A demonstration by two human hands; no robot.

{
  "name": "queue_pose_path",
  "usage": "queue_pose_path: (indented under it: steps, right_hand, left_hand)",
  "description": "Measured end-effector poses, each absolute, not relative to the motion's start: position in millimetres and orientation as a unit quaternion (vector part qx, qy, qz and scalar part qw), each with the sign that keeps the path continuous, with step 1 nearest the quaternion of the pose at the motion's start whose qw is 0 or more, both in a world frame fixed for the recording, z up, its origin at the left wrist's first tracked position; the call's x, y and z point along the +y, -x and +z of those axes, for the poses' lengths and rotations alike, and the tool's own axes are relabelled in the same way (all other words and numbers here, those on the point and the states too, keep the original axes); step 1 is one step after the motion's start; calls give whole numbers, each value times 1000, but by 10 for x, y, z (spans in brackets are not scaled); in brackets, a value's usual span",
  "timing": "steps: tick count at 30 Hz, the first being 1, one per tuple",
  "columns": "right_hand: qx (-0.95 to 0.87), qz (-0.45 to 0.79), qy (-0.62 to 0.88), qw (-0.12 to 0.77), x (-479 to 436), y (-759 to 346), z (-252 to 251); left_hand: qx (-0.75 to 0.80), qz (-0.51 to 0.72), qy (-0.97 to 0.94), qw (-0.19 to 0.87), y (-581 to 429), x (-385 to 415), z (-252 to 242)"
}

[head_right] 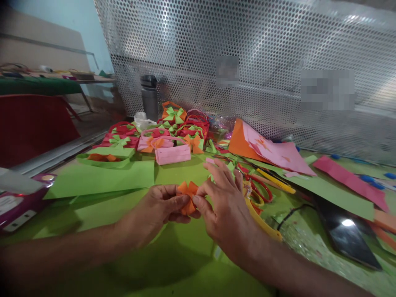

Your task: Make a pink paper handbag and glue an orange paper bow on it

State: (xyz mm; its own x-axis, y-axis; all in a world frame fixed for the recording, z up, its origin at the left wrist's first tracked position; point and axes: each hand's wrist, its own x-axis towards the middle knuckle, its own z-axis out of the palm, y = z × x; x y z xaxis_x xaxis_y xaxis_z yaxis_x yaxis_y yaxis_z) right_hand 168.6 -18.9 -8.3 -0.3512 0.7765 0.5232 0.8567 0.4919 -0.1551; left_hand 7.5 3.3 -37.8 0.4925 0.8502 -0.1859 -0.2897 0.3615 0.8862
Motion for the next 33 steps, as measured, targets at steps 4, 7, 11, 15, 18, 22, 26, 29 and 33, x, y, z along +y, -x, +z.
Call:
queue_pose_path:
  steps: [4,7,11,15,18,22,26,29,33]
  right_hand:
    - [-820,-70,496,278,-195,-1671,-76]
    - [-818,-73,496,283,-201,-1656,-68]
    - [-820,-65,502,267,-210,-1651,-54]
    - [-825,-60,503,249,-219,-1664,-52]
    - [-827,-59,504,241,-219,-1677,-49]
    - [-831,-63,501,234,-208,-1686,-38]
    - [-829,-71,505,230,-198,-1679,-38]
    - [-825,-78,507,237,-194,-1676,-53]
    - [-827,-91,499,240,-178,-1696,-87]
  left_hand:
    - [338,375,-424,752,-81,35,-363]
    - [344,376,-420,751,-81,38,-351]
    - [345,376,-424,749,-81,45,-349]
    - [339,378,-432,745,-83,49,-361]
    - [340,377,-432,745,-81,47,-364]
    - [338,373,-438,744,-74,44,-366]
    - [338,370,-452,738,-74,38,-374]
    - [340,368,-454,737,-75,39,-375]
    - [343,369,-458,733,-73,45,-368]
